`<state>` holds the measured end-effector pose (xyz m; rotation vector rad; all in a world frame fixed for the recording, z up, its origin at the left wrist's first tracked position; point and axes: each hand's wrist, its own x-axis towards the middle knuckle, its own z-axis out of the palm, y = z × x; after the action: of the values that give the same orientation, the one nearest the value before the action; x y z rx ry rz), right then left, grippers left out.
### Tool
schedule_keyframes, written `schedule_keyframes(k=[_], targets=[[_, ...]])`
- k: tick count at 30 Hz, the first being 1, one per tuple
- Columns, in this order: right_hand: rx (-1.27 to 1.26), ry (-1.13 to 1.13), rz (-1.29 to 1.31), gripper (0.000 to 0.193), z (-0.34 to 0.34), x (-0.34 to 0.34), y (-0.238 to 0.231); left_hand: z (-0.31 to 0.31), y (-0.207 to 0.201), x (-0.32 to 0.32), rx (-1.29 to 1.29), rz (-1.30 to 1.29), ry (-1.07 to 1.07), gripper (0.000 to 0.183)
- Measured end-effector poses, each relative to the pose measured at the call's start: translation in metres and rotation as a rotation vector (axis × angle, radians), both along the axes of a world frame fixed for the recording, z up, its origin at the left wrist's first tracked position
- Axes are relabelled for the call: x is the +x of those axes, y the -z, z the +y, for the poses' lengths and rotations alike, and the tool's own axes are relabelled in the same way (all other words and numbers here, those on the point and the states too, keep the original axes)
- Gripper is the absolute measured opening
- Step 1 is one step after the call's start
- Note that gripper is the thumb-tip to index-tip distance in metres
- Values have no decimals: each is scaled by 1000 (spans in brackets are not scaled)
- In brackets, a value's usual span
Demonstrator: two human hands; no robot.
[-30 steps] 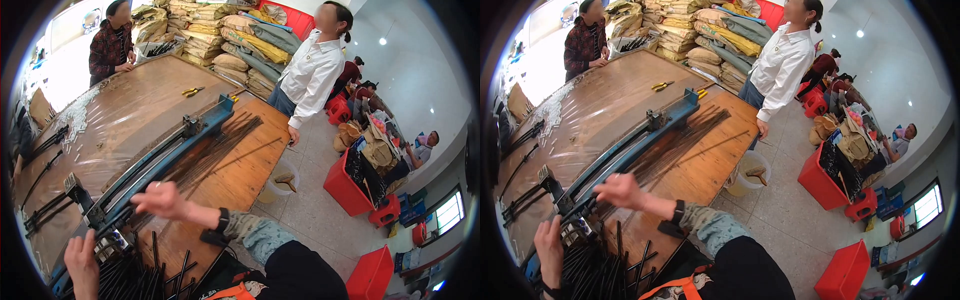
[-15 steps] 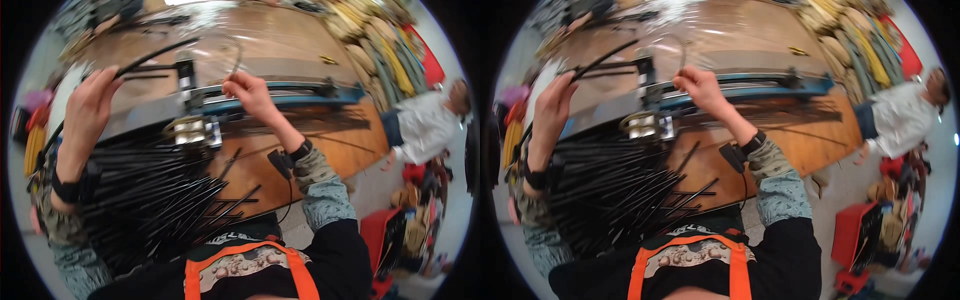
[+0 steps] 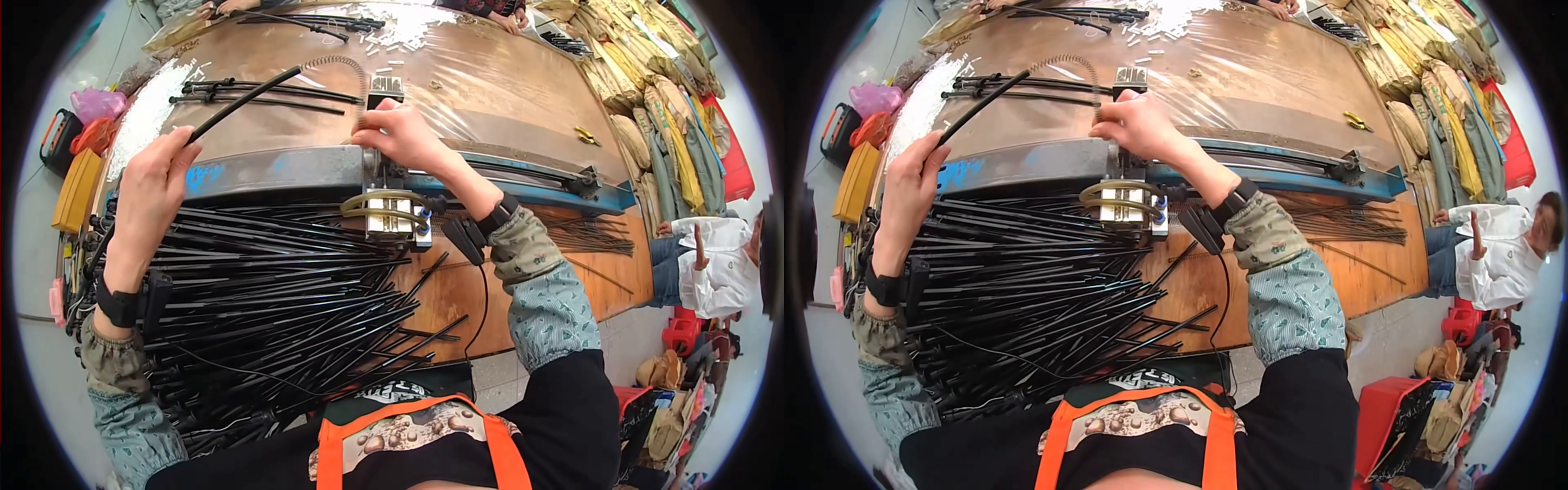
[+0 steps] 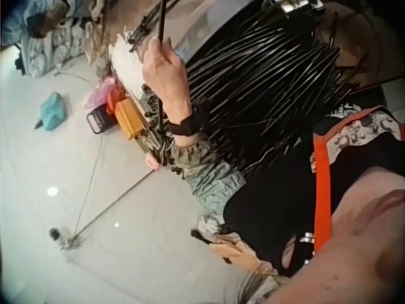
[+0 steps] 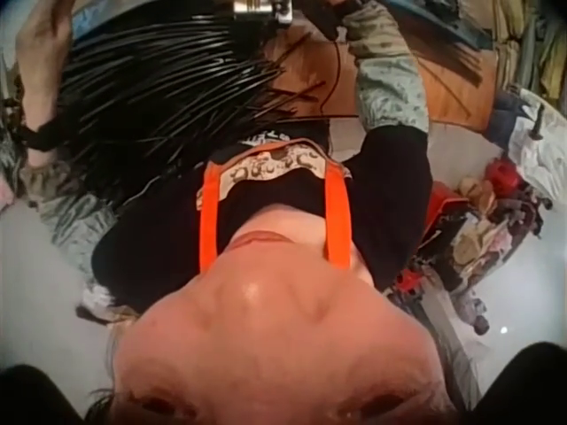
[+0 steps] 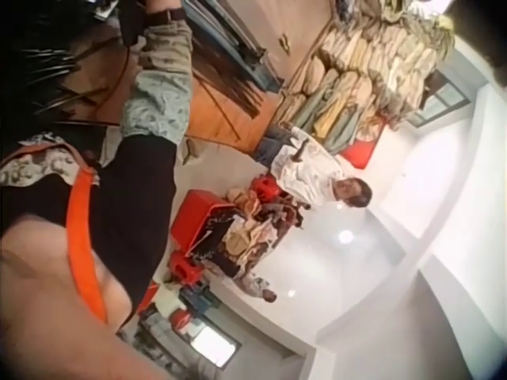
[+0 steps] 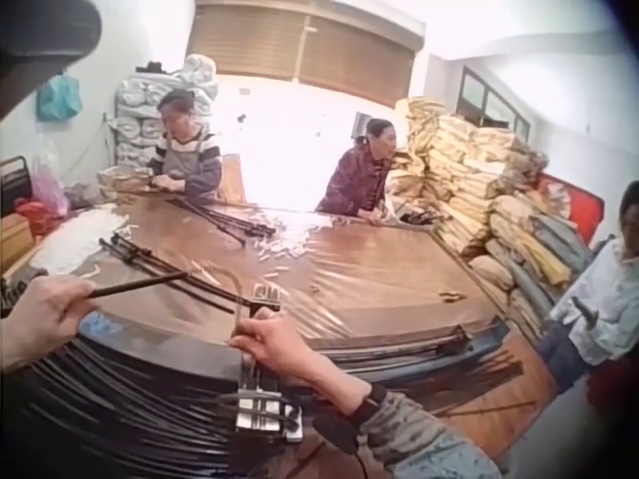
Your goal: Manually placing metal rods into a specialized bending and forming jig on a fabrication floor.
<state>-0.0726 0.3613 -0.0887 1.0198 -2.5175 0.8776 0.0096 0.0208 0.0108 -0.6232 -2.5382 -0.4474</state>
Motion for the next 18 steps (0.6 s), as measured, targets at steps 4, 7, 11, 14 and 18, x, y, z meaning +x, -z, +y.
schedule_keyframes(k=[4, 7, 11, 14, 18], targets=[[224, 115, 264, 9, 8, 11, -10, 13, 0, -10, -39, 20, 18, 21], [120, 214, 479, 8, 42, 14, 12, 7, 18, -19, -78, 10, 31, 21], [269, 389, 502, 5, 128, 53, 17, 22, 46, -23, -289, -130, 80, 20], [249, 512, 446, 7, 185, 79, 19, 76, 68, -54, -147, -139, 324, 16], [283, 523, 422, 4, 204, 89, 14, 134, 90, -76, -185, -166, 393, 17]])
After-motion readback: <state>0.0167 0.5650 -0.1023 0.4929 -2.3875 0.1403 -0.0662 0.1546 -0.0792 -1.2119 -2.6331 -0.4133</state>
